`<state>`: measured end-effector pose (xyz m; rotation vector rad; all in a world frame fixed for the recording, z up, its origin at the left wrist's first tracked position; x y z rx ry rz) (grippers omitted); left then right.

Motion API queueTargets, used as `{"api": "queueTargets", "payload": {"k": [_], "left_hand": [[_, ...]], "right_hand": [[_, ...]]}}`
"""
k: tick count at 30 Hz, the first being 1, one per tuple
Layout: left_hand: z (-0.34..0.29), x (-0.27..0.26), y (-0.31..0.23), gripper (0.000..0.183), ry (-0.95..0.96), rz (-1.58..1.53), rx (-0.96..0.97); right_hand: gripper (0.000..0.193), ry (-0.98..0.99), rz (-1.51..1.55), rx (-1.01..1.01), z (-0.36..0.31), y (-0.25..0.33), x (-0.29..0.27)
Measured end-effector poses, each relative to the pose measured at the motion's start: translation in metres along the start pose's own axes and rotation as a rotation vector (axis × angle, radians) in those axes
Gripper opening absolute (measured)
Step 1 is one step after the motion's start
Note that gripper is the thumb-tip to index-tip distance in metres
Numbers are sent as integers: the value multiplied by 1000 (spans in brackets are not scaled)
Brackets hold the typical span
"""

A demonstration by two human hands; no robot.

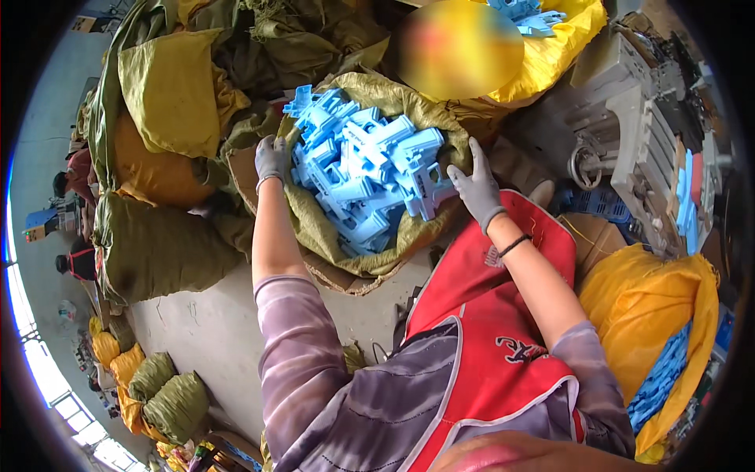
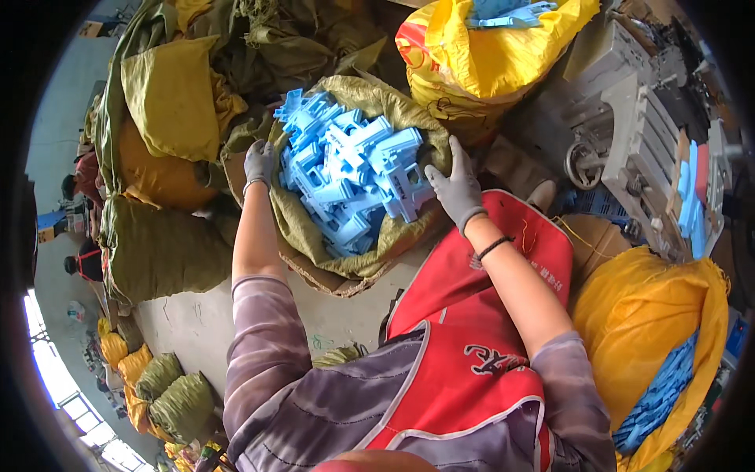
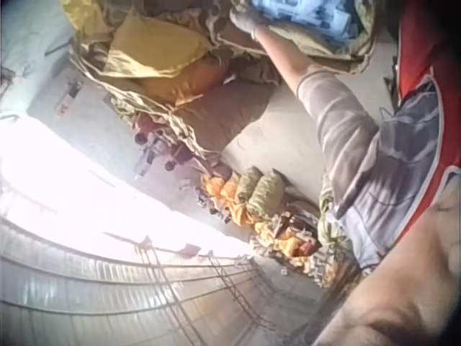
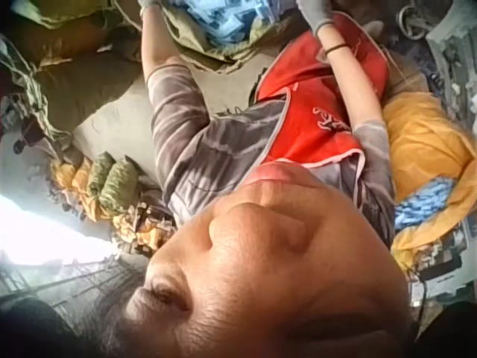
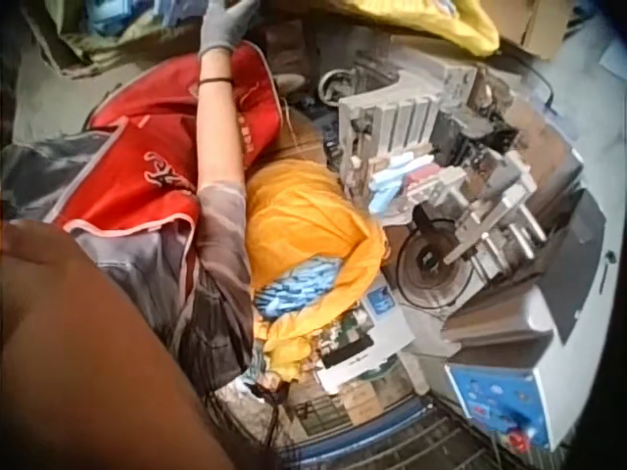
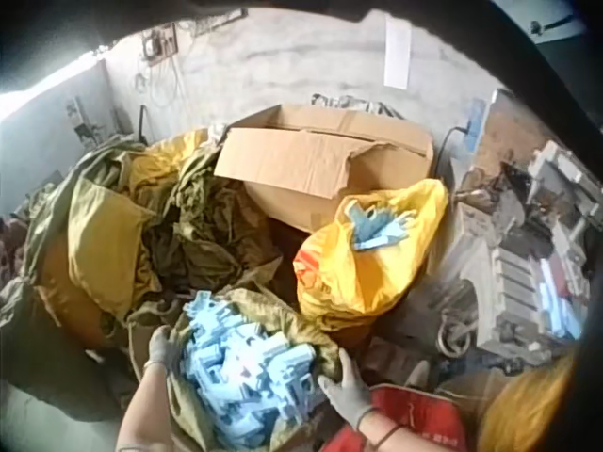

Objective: The person stamps toy guns by retrieving each gun from a yellow bag, positioning it onto a printing machine fixture, and transferring the printed gun into another sack.

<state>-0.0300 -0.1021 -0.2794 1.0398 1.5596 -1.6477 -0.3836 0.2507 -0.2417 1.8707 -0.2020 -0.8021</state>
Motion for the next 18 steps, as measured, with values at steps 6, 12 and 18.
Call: {"api": "queueTargets", "payload": {"k": [6,12,18], "left_hand": [[21,29,6,54,146,112,-160],[9,8,6,22,-35,-96,-83],[-5,-34,6,12,-286,-608,-6]], "right_hand": [[71,-80,33,-145,26,10,-7],[34,75,63,53,36,8,10],[18,76,450,153,21,1,12]]}}
Point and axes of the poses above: each hand's wrist, its own z-axis towards the middle knuckle, its own x-axis out of the palm, y = z × x, the point moved 8 cm from there along z, towards the middle knuckle, and after that the axes turned 4 degrees about -z, right-handed, at the moved point
